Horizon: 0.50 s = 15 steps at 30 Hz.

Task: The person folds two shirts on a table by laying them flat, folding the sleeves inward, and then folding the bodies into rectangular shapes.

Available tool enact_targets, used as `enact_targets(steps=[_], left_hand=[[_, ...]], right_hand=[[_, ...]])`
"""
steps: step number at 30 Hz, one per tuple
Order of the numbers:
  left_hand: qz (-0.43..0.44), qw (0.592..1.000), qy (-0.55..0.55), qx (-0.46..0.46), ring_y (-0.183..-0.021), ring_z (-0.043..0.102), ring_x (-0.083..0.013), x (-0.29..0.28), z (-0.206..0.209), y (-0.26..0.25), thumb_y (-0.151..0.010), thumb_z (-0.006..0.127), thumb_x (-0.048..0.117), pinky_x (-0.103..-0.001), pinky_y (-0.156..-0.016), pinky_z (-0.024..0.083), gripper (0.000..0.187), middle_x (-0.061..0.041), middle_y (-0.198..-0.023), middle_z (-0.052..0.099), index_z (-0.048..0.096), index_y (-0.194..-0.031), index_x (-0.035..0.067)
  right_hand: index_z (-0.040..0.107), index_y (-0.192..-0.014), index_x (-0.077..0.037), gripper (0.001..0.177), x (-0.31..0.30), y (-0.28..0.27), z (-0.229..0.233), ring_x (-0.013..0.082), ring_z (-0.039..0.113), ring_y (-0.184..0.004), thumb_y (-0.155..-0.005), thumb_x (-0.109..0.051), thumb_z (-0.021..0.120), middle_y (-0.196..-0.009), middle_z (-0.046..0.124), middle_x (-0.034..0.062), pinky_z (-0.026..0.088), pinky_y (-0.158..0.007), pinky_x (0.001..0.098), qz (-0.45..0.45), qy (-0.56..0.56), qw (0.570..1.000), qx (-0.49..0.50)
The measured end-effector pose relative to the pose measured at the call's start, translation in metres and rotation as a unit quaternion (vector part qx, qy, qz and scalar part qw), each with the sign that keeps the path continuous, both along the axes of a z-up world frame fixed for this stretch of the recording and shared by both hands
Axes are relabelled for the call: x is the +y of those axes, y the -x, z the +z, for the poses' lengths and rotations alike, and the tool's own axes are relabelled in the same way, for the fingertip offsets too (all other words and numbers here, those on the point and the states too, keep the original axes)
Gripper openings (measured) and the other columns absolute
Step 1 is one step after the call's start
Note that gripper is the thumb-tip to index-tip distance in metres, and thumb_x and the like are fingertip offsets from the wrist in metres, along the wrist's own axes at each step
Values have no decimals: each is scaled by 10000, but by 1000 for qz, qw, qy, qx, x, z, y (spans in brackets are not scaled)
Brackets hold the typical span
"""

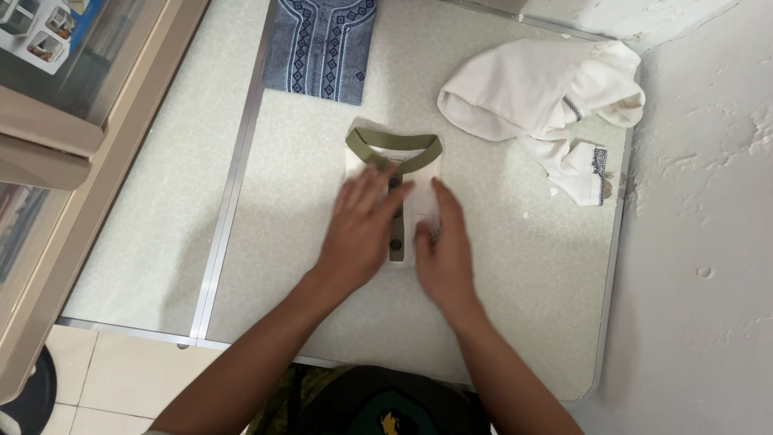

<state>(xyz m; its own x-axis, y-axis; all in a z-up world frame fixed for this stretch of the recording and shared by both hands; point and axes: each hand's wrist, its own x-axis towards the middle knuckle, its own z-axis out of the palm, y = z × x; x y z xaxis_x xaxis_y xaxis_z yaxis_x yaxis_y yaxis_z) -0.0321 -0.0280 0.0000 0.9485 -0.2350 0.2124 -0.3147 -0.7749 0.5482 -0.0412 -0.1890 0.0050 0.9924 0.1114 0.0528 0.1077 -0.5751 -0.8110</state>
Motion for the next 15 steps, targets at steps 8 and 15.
enact_targets(steps=[8, 15], left_hand=[[-44, 999, -17, 20, -1525, 262, -386, -26, -33, -49, -1027, 548, 336, -556, -1243, 164, 514, -152, -1631, 340, 501, -1496, 131], [-28, 995, -62, 67, -1569, 147, -334, -32, -40, -54, -1026, 476, 542, -521, -1257, 78, 639, -106, -1682, 266, 409, -1572, 216]], right_hand=[[428, -1418, -41, 565, -8, 15, 19, 217, 654, -873, -910, -92, 669, -1138, 639, 168, 568, -752, 334, -104, -23, 979, 176], [465, -1377, -62, 556, -31, 15, 18, 137, 630, -774, -897, -156, 730, -894, 697, 86, 526, -695, 267, -75, -73, 961, 255]])
